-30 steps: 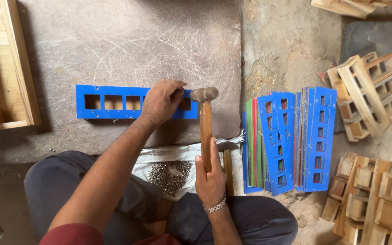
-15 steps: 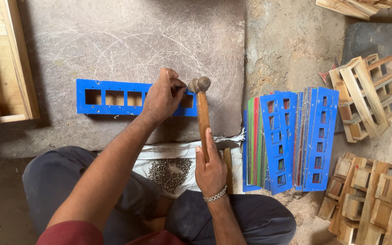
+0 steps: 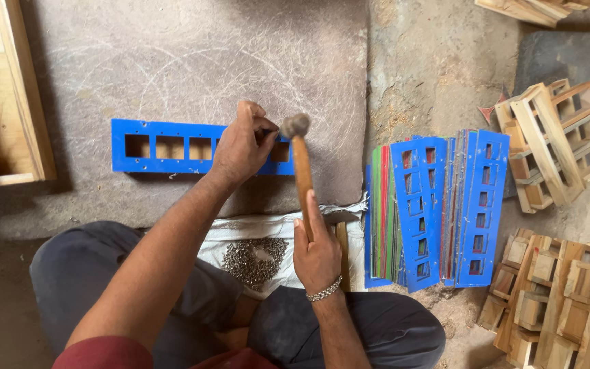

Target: The person sits on the floor and assembles small wooden frames using blue plastic jigs. They place a wooden piece into the jig, position nails, and hammer them in with a wooden mallet. The person repeats this process for multiple frames, stacking completed units aside.

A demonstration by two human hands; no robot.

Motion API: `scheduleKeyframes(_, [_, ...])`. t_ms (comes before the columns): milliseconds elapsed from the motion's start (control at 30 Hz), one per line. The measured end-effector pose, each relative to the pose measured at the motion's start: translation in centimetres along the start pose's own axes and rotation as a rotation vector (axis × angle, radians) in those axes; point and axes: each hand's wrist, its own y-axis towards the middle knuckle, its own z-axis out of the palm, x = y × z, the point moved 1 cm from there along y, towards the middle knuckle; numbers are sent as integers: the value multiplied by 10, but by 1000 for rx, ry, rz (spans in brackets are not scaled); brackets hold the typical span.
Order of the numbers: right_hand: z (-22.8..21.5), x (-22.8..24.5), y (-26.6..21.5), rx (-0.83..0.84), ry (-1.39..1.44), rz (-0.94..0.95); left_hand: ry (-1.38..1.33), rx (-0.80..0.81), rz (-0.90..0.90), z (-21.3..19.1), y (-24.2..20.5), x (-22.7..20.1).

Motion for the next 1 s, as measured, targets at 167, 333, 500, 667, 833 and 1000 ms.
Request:
scheduleKeyframes(167, [-1, 1, 0, -26, 36, 6, -12, -18, -5, 0, -2, 3])
scheduleKeyframes(333, [2, -1, 1, 33, 29, 91, -14, 8, -32, 1, 2, 4])
scheduleKeyframes(500, [-2, 2, 2, 37, 56, 58, -44, -21, 21, 1, -4, 4])
scheduleKeyframes(667, [-30, 10, 9, -103, 163, -121, -112, -100, 35, 2, -5, 6])
scheduleKeyframes(833, [-50, 12, -2, -564, 662, -302, -121, -82, 17, 3, -7, 11])
scheduleKeyframes(1000, [9, 17, 4, -232, 105, -316, -142, -87, 23, 4, -7, 16])
